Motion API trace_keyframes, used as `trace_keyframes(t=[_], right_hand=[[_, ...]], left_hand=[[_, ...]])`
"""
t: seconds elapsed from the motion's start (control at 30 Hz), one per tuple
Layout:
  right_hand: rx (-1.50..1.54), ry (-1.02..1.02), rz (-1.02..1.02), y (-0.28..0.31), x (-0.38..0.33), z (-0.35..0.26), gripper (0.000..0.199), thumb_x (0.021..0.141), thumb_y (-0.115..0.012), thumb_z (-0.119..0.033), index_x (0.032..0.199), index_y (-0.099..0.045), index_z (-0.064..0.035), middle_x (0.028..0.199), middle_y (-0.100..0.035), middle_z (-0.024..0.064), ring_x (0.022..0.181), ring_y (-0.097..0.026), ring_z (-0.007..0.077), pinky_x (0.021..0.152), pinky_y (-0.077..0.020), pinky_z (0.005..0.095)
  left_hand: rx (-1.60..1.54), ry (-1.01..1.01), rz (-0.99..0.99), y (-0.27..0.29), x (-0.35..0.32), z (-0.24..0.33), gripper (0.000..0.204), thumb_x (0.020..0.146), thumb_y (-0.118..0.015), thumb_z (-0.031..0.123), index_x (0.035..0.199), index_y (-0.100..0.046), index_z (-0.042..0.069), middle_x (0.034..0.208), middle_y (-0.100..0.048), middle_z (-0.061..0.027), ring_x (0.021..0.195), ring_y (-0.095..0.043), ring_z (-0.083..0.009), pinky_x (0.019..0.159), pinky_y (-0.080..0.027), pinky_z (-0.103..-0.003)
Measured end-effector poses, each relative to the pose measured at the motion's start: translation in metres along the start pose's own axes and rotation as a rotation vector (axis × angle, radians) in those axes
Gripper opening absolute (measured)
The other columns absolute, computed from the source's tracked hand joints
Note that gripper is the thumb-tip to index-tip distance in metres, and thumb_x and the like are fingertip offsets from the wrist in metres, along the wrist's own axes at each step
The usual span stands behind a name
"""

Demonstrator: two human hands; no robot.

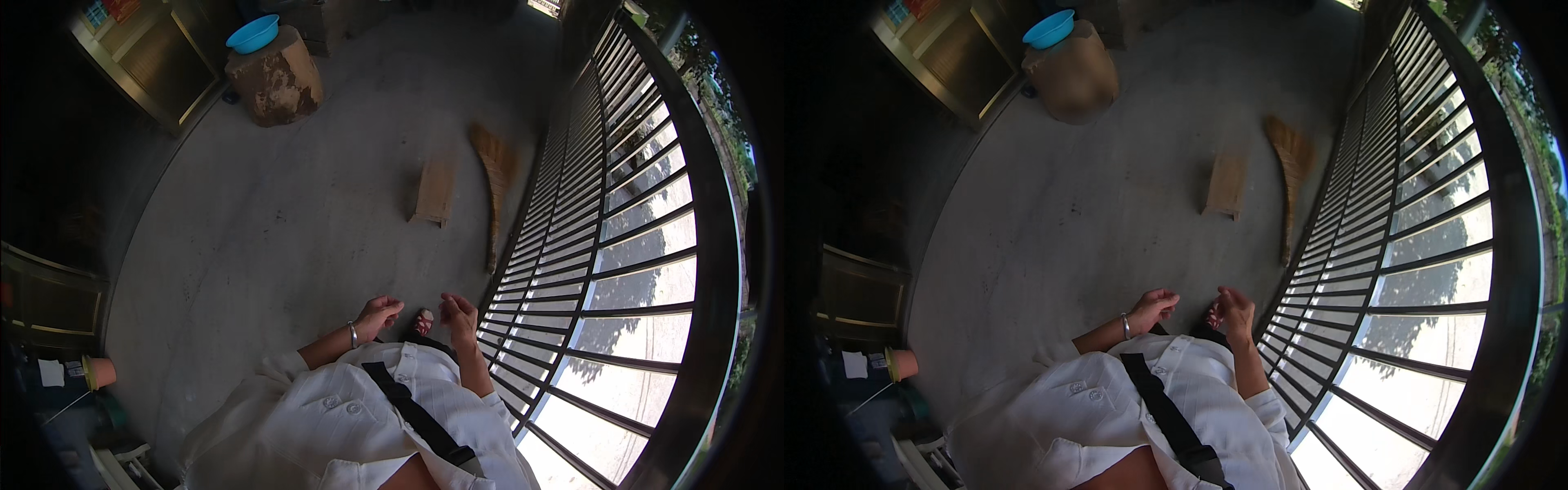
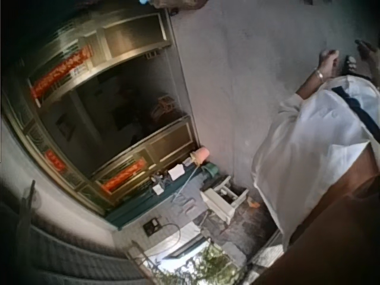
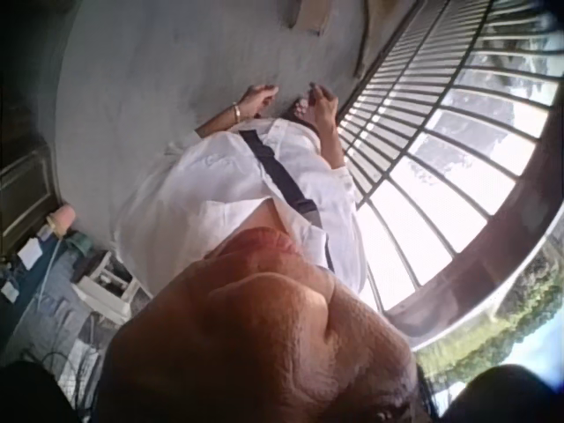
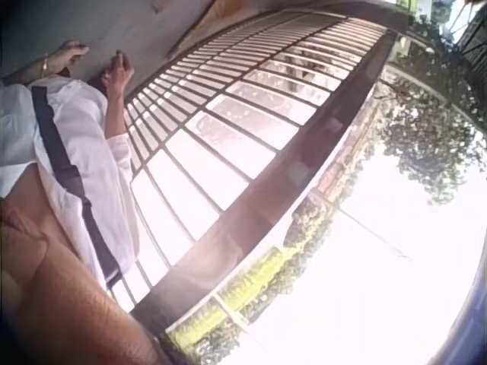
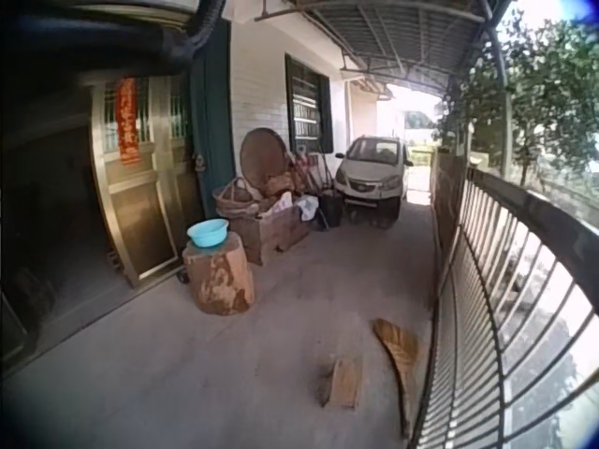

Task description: The person hangs a blue garment on a clothes hanger and places it on a metal railing. Then, the person picks up a traditional straw broom and sweeps the concrete floor of a covered outdoor area, moving debris toward a dustpan.

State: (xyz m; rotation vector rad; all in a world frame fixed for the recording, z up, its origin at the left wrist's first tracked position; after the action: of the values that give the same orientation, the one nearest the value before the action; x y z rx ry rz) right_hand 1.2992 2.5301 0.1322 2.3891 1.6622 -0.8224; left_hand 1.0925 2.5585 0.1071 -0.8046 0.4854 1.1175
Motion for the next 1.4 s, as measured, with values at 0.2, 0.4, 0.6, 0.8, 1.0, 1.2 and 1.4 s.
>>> trace_keyframes(t=[0.2, 0.4, 0.6, 0.8, 1.0, 1.2, 1.4], right_hand=[[0.075, -0.077, -0.057, 0.019, 0.091, -0.049, 0.021, 0.084, -0.057, -0.018, 0.093, -0.060, 0.0008, 0.068, -0.057, 0.0039, 0.052, -0.050, 0.0085, 0.045, -0.0406, 0.0215], [0.241, -0.275, -0.089, 0.014, 0.177, -0.069, 0.016, 0.085, -0.056, -0.015, 0.091, -0.060, -0.0009, 0.068, -0.057, 0.0035, 0.054, -0.051, 0.0102, 0.047, -0.0417, 0.0230], [0.267, -0.327, -0.007, 0.046, 0.277, -0.093, 0.015, 0.085, -0.054, -0.014, 0.091, -0.059, -0.0005, 0.069, -0.057, 0.0045, 0.053, -0.051, 0.0121, 0.046, -0.0417, 0.0249], [0.355, -0.354, 0.180, 0.098, 0.364, -0.111, 0.014, 0.082, -0.057, -0.013, 0.086, -0.059, -0.0003, 0.067, -0.056, 0.0053, 0.050, -0.051, 0.0119, 0.043, -0.0410, 0.0238], [0.261, -0.426, 0.261, 0.141, 0.467, -0.070, 0.012, 0.083, -0.056, -0.014, 0.088, -0.057, -0.0028, 0.066, -0.057, 0.0044, 0.049, -0.051, 0.0114, 0.040, -0.0409, 0.0221], [-0.663, -0.283, 0.391, 0.227, 0.581, 0.033, 0.018, 0.076, -0.058, -0.018, 0.084, -0.061, -0.0021, 0.073, -0.063, 0.0119, 0.060, -0.061, 0.0203, 0.051, -0.0481, 0.0317], [-1.008, -0.177, 0.379, 0.282, 0.685, 0.061, 0.020, 0.075, -0.050, -0.017, 0.084, -0.061, -0.0028, 0.081, -0.061, 0.0205, 0.081, -0.058, 0.0381, 0.072, -0.0463, 0.0424]], left_hand=[[0.633, -0.312, -0.133, -0.042, 0.063, 0.026, 0.017, 0.081, -0.063, 0.014, 0.093, -0.059, 0.003, 0.087, -0.062, -0.0024, 0.081, -0.058, -0.0091, 0.075, -0.047, -0.024], [0.638, -0.223, -0.158, -0.074, 0.144, 0.075, 0.018, 0.078, -0.065, 0.013, 0.090, -0.059, 0.001, 0.086, -0.064, -0.0047, 0.080, -0.060, -0.0094, 0.074, -0.048, -0.024], [0.721, -0.244, -0.348, -0.101, 0.271, 0.127, 0.025, 0.076, -0.067, 0.021, 0.093, -0.061, 0.003, 0.087, -0.063, -0.0058, 0.080, -0.060, -0.0105, 0.072, -0.048, -0.025], [1.117, -0.332, -0.567, -0.143, 0.347, 0.203, 0.039, 0.073, -0.065, 0.029, 0.103, -0.059, 0.005, 0.094, -0.063, -0.0131, 0.088, -0.061, -0.0253, 0.079, -0.047, -0.033], [1.610, 0.248, -0.544, -0.110, 0.423, 0.166, 0.051, 0.074, -0.059, 0.041, 0.120, -0.050, 0.022, 0.122, -0.050, -0.0090, 0.118, -0.039, -0.0313, 0.095, -0.032, -0.052], [1.612, 0.656, -0.255, -0.098, 0.452, 0.167, 0.072, 0.070, -0.056, 0.058, 0.133, -0.026, 0.039, 0.145, 0.003, -0.0124, 0.126, -0.017, -0.0441, 0.093, -0.025, -0.065], [1.679, 0.738, -0.066, -0.120, 0.499, 0.157, 0.073, 0.072, -0.058, 0.054, 0.134, -0.023, 0.040, 0.143, 0.001, -0.0188, 0.116, -0.034, -0.0434, 0.085, -0.041, -0.050]])
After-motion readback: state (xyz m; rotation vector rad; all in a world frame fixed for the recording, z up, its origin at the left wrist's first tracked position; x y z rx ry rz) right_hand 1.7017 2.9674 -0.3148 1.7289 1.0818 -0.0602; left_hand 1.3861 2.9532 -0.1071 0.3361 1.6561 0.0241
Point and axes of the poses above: each hand's wrist, its own x-axis towards the middle knuckle, its own y-axis out of the back of the hand, z = x × y, the point moved 3 cm from there along x, towards the middle knuckle
